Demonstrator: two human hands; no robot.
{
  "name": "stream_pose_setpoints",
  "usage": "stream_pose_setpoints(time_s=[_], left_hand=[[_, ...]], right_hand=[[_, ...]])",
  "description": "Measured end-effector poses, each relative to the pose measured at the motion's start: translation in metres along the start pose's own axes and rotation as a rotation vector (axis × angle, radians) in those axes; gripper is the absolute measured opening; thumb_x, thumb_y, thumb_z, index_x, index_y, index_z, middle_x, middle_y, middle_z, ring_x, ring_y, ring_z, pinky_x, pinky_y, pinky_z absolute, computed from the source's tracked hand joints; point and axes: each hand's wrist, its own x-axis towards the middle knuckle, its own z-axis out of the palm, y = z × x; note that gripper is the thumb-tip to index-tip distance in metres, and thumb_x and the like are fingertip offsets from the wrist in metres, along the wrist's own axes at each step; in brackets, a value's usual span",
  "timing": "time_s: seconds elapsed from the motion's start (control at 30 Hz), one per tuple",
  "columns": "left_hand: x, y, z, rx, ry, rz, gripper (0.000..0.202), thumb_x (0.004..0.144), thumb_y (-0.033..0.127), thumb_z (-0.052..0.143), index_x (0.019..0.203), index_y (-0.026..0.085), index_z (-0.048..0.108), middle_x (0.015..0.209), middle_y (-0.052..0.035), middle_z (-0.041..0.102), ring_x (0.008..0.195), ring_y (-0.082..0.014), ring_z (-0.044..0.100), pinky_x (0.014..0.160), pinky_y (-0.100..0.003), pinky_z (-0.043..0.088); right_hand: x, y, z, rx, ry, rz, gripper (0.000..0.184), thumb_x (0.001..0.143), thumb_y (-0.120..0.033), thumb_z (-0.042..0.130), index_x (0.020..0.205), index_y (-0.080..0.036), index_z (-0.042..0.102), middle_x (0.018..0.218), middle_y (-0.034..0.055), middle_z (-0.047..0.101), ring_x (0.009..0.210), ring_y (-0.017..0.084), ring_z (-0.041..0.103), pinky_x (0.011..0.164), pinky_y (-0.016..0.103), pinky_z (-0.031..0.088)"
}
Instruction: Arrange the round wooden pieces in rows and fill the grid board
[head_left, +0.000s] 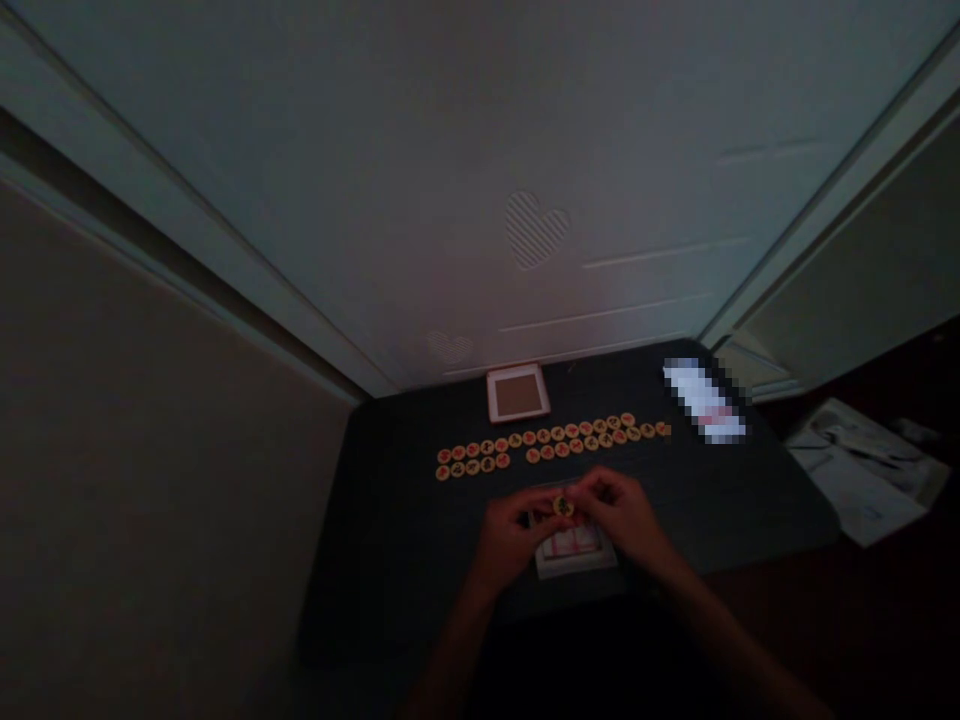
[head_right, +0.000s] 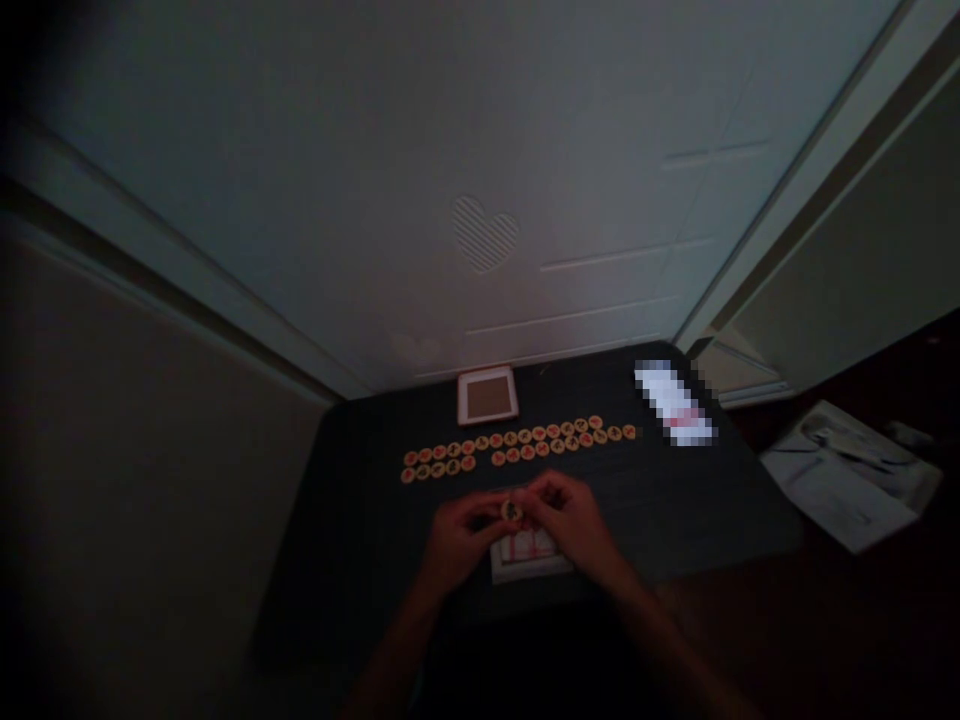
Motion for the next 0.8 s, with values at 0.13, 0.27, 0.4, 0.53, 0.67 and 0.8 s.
stream_pose_setpoints(time_s=[0.13,0.27,0.4,0.53,0.67,0.8], left_hand=[[0.001,-0.006,-0.001,-0.011,0.02,-0.013,0.027,0.076,0.026,0.082,0.102,0.022,0.079,0.093,-0.003,0.081,0.082,-0.0201,0.077,0.082,-0.031,0.062],[-0.001,-0.011,-0.001,0.023,0.015,0.008,0.024,0.082,0.028,0.076,0.105,0.022,0.079,0.101,-0.0033,0.08,0.09,-0.0212,0.077,0.087,-0.032,0.062],[-0.004,-0.012,-0.003,0.093,-0.024,0.016,0.025,0.092,0.031,0.064,0.114,0.024,0.076,0.094,-0.0003,0.08,0.087,-0.0187,0.077,0.089,-0.032,0.061],[-0.012,-0.015,-0.012,0.206,0.028,0.012,0.024,0.095,0.031,0.06,0.112,0.025,0.076,0.094,-0.0001,0.081,0.086,-0.018,0.077,0.087,-0.031,0.061],[-0.026,-0.022,-0.024,0.323,0.1,0.067,0.02,0.093,0.03,0.063,0.106,0.025,0.077,0.101,-0.0023,0.079,0.09,-0.0176,0.075,0.086,-0.03,0.06],[-0.043,-0.037,-0.03,0.442,0.047,0.122,0.028,0.088,0.031,0.07,0.116,0.025,0.072,0.085,-0.0007,0.076,0.073,-0.014,0.07,0.071,-0.026,0.059]], right_hand=[[0.001,-0.002,0.0,0.003,-0.003,-0.002,0.036,0.081,-0.056,0.073,0.078,-0.02,0.067,0.067,0.0005,0.07,0.062,0.014,0.064,0.06,0.026,0.05],[0.0,-0.002,-0.001,0.04,-0.051,0.007,0.033,0.078,-0.051,0.077,0.088,-0.02,0.07,0.079,0.0013,0.074,0.072,0.016,0.069,0.068,0.027,0.054],[-0.002,0.002,0.0,-0.006,-0.078,-0.018,0.03,0.081,-0.048,0.075,0.094,-0.022,0.069,0.085,0.0016,0.074,0.078,0.016,0.07,0.074,0.028,0.055],[-0.004,0.011,0.001,-0.082,-0.079,-0.017,0.027,0.085,-0.046,0.072,0.097,-0.022,0.069,0.09,0.0019,0.074,0.081,0.016,0.07,0.076,0.028,0.056],[-0.006,0.017,0.002,-0.142,-0.122,0.019,0.023,0.087,-0.042,0.07,0.098,-0.022,0.069,0.093,0.0025,0.074,0.085,0.017,0.07,0.078,0.029,0.055],[-0.009,0.022,0.005,-0.169,-0.253,0.038,0.018,0.09,-0.037,0.067,0.097,-0.021,0.07,0.091,0.0024,0.075,0.084,0.017,0.07,0.078,0.028,0.054]])
